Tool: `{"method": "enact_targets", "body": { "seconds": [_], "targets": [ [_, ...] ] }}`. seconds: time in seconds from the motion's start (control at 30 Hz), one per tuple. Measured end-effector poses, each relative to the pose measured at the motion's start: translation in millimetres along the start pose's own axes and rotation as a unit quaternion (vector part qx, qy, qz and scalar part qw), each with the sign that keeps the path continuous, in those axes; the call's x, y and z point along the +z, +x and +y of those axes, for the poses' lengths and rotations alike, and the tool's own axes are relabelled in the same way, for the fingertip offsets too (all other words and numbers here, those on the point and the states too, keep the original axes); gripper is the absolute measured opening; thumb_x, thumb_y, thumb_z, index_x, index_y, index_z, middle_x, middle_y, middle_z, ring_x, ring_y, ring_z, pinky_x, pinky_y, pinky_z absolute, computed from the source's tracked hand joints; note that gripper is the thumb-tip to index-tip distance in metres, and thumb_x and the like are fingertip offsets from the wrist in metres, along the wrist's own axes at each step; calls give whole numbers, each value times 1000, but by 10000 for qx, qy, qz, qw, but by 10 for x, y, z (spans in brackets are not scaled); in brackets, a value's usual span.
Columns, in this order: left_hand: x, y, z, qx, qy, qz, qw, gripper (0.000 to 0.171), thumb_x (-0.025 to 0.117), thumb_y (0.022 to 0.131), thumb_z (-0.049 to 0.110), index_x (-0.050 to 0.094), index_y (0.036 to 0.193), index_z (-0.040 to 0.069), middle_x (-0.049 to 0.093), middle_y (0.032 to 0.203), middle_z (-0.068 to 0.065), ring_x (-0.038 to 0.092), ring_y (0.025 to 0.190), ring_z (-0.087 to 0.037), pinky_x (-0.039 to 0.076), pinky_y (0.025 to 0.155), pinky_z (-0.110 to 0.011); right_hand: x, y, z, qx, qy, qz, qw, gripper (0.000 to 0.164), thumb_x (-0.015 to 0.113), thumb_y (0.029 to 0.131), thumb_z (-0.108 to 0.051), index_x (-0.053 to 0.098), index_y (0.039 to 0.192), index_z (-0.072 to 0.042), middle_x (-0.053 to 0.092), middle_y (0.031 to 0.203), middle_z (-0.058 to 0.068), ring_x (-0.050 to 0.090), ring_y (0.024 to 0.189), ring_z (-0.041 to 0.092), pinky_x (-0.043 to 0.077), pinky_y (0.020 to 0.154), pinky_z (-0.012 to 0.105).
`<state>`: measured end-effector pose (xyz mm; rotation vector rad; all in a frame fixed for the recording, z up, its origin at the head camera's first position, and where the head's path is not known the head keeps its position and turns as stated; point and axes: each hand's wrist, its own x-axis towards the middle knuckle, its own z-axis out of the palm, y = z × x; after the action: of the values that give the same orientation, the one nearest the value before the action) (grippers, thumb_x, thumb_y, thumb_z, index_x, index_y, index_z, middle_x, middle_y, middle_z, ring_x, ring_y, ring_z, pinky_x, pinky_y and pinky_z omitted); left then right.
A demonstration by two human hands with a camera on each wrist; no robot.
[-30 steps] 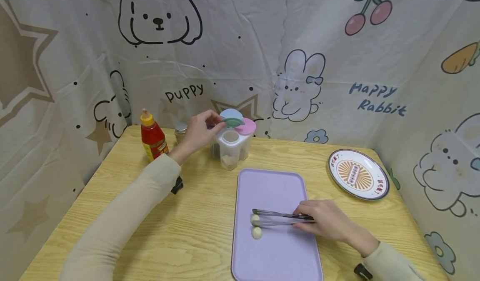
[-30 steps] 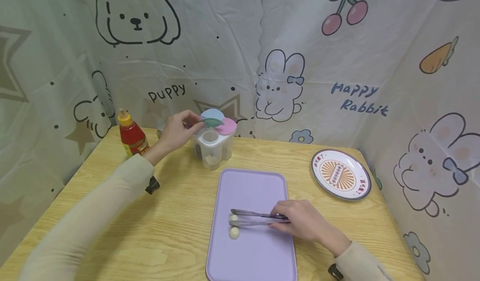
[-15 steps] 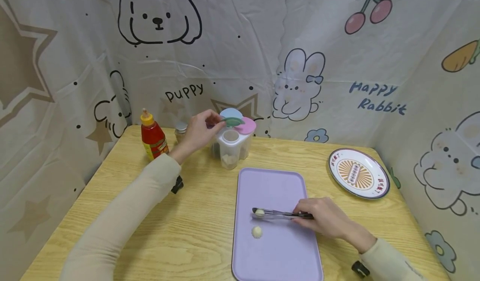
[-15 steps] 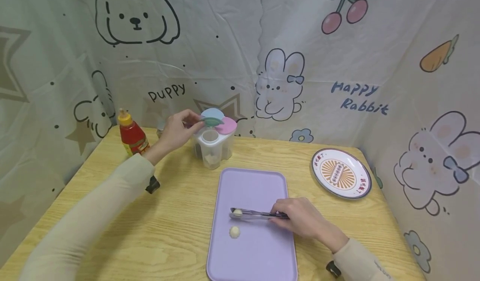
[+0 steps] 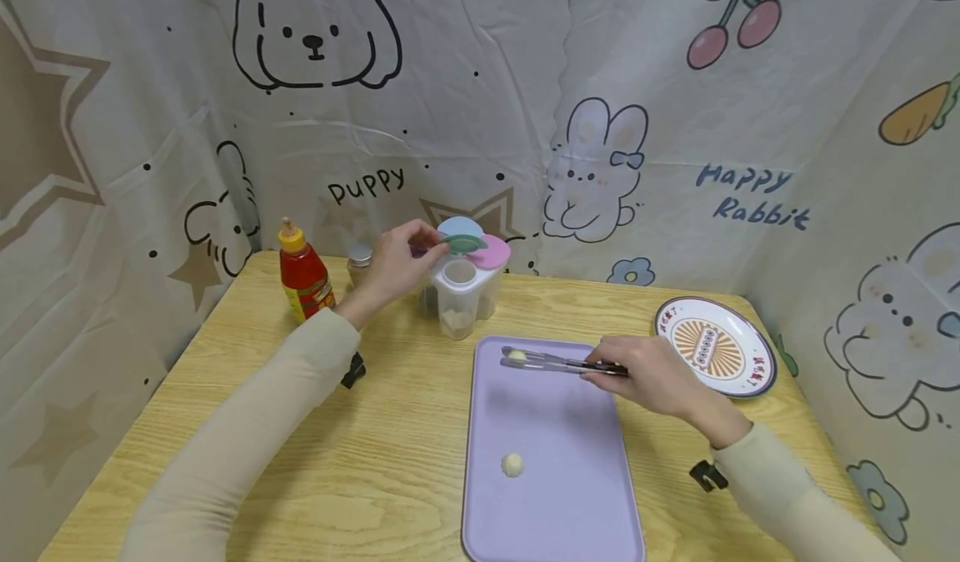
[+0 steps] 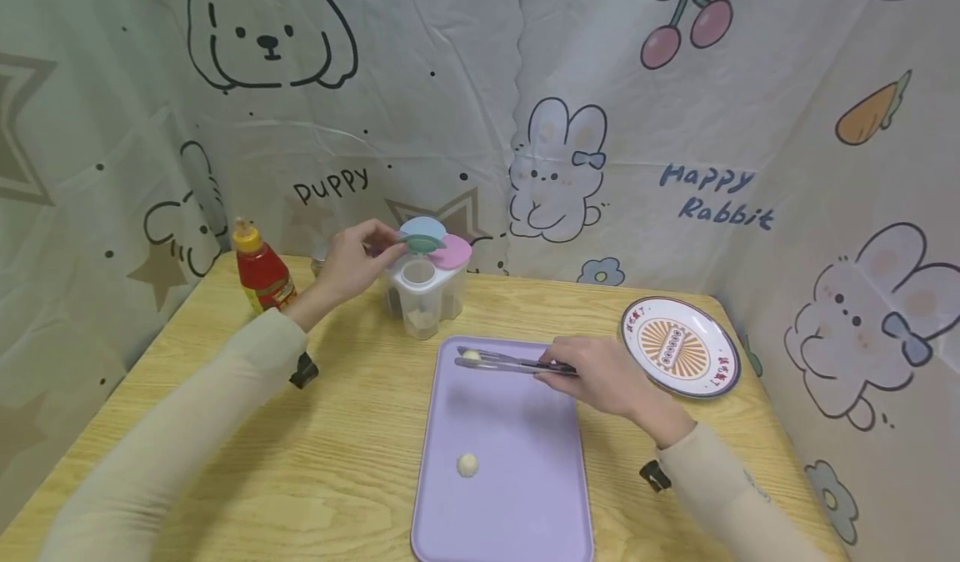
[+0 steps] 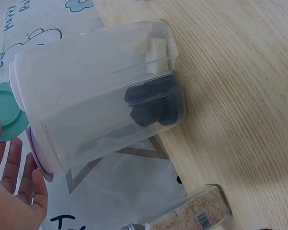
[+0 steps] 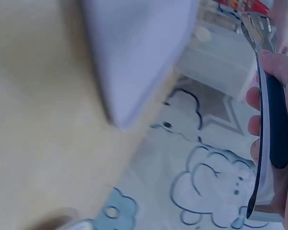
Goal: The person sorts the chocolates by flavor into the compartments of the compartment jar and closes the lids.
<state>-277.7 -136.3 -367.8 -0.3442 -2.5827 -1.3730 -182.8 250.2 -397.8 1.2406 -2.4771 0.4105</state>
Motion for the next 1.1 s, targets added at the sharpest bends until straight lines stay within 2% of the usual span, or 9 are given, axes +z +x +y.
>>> {"method": "enact_targets", "body": {
  "seconds": [0.3, 0.47, 0.67, 0.9, 1.1],
  "targets": [
    [-2, 0, -8, -1, 17, 1, 10000, 22, 72, 101, 22, 67, 115, 6, 73, 114, -14, 68, 105, -29, 58, 96, -43, -152, 514, 162, 167, -244, 175, 9994, 9, 86, 89, -23, 77, 91, -19, 77, 82, -6, 56, 61, 1, 42, 53, 20],
    [1, -13, -9, 23, 13, -18, 10000, 22, 72, 102, 22, 67, 116, 6, 73, 115, -14, 68, 105, -28, 58, 96, -43, -147, 789, 219, 172, -216, 257, 9993, 10, 83, 92, -26, 78, 94, -17, 79, 84, -2, 65, 63, 6, 48, 55, 26],
    [-3, -24, -7, 106, -7, -25, 9999, 20, 72, 102, 21, 68, 115, 6, 73, 112, -14, 68, 102, -28, 58, 93, -41, -114, 1062, 248, 260, -151, 132, 9995, 12, 81, 94, -28, 79, 96, -16, 80, 85, -1, 66, 66, 10, 48, 54, 29],
    [-8, -23, -16, 140, 33, 14, 9999, 20, 72, 101, 20, 68, 114, 5, 73, 113, -15, 68, 102, -28, 58, 92, -40, -60, 1281, 266, 413, -206, -154, 9988, 15, 79, 96, -31, 78, 98, -15, 80, 89, 0, 71, 74, 14, 55, 62, 34],
    [-5, -11, -15, 149, 46, 13, 9999, 20, 73, 101, 20, 68, 114, 6, 74, 113, -14, 69, 102, -28, 59, 93, -42, -46, 1334, 276, 597, -164, -323, 9976, 20, 78, 96, -34, 78, 102, -16, 81, 91, 1, 70, 72, 14, 55, 62, 34]
  ]
}}
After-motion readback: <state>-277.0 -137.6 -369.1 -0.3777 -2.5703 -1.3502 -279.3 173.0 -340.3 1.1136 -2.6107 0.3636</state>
